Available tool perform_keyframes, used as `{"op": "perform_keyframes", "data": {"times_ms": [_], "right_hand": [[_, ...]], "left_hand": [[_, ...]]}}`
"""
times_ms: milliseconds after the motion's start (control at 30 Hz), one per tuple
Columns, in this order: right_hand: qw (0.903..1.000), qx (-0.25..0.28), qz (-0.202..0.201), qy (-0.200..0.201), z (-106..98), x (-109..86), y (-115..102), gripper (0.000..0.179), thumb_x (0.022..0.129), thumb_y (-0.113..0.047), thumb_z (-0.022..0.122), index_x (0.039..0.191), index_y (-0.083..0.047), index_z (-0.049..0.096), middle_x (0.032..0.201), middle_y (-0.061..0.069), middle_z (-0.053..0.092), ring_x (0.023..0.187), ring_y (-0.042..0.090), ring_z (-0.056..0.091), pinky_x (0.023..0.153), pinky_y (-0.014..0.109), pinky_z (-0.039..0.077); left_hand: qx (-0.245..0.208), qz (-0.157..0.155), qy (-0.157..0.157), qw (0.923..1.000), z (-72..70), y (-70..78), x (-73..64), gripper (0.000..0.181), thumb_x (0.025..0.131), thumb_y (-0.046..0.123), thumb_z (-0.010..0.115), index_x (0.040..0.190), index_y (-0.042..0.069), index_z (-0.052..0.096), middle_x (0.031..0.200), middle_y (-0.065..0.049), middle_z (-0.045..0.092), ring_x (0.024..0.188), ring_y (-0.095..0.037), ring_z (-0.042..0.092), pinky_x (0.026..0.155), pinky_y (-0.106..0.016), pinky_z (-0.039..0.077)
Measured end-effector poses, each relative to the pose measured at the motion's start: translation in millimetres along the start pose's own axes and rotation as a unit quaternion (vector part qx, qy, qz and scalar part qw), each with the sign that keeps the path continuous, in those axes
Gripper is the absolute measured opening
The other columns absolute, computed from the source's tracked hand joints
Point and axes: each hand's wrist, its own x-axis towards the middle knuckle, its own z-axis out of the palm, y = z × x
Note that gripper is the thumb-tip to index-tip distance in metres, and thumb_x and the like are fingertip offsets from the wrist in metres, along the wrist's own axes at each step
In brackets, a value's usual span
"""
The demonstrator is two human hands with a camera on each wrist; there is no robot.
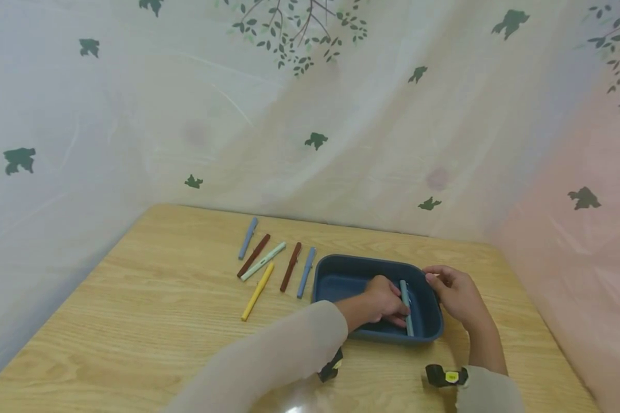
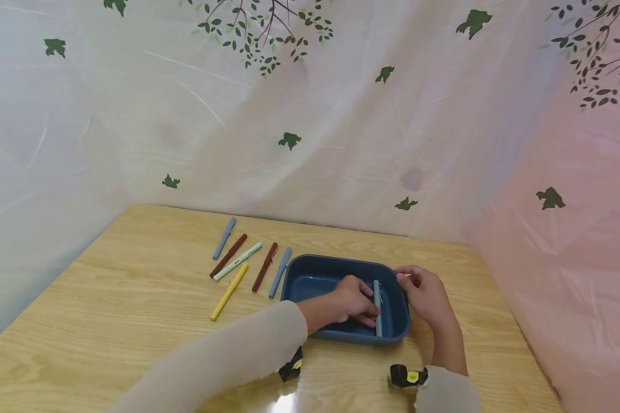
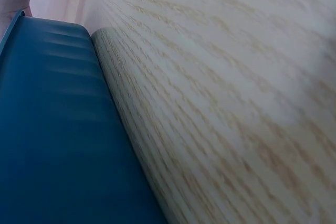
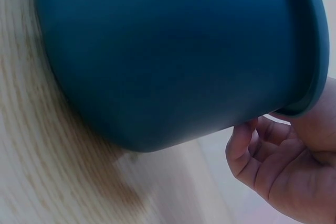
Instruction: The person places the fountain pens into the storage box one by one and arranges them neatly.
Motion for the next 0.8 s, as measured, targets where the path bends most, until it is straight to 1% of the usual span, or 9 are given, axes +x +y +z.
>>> {"op": "perform_keyframes", "data": {"times_ms": [133,233,400,567,800], "right_hand": [[1.0000,0.000,-0.004,0.001,-0.1,0.0,-0.9,0.036,0.110,-0.027,0.051,0.133,-0.002,0.062,0.101,0.015,0.066,0.083,0.023,0.062,0.067,0.030,0.057],[1.0000,0.001,-0.001,0.000,0.0,-0.1,-1.1,0.036,0.110,-0.027,0.050,0.133,-0.002,0.062,0.101,0.015,0.066,0.084,0.023,0.063,0.068,0.030,0.058],[1.0000,0.002,0.000,-0.001,-0.2,-0.1,-1.1,0.037,0.110,-0.027,0.051,0.134,-0.002,0.062,0.103,0.015,0.067,0.085,0.023,0.064,0.069,0.030,0.058],[1.0000,0.007,-0.002,-0.003,-0.4,0.2,-0.9,0.037,0.110,-0.028,0.051,0.134,-0.002,0.062,0.102,0.016,0.068,0.083,0.023,0.064,0.068,0.030,0.057],[1.0000,0.006,0.004,-0.001,-0.6,-1.3,-1.8,0.036,0.110,-0.026,0.051,0.134,-0.002,0.062,0.103,0.016,0.067,0.084,0.023,0.063,0.067,0.030,0.057]], "left_hand": [[-0.001,-0.004,0.007,1.0000,-1.0,1.9,-0.2,0.036,0.076,-0.022,0.077,0.096,0.002,0.059,0.071,-0.018,0.070,0.072,-0.038,0.075,0.060,-0.038,0.064],[-0.003,-0.006,0.007,1.0000,-1.4,2.6,-0.4,0.036,0.076,-0.023,0.076,0.097,0.002,0.060,0.073,-0.018,0.071,0.072,-0.037,0.076,0.062,-0.038,0.064],[-0.004,-0.006,0.008,0.9999,-2.3,3.5,-1.0,0.036,0.077,-0.023,0.076,0.098,0.002,0.060,0.075,-0.019,0.071,0.072,-0.036,0.076,0.061,-0.037,0.064],[-0.013,-0.002,0.018,0.9998,-4.4,3.9,-0.9,0.036,0.076,-0.024,0.075,0.098,0.001,0.062,0.074,-0.019,0.071,0.072,-0.036,0.076,0.060,-0.038,0.064],[-0.025,0.010,0.006,0.9996,-9.5,6.7,-0.4,0.035,0.076,-0.026,0.074,0.100,-0.003,0.063,0.081,-0.023,0.072,0.076,-0.034,0.076,0.065,-0.041,0.065]]}}
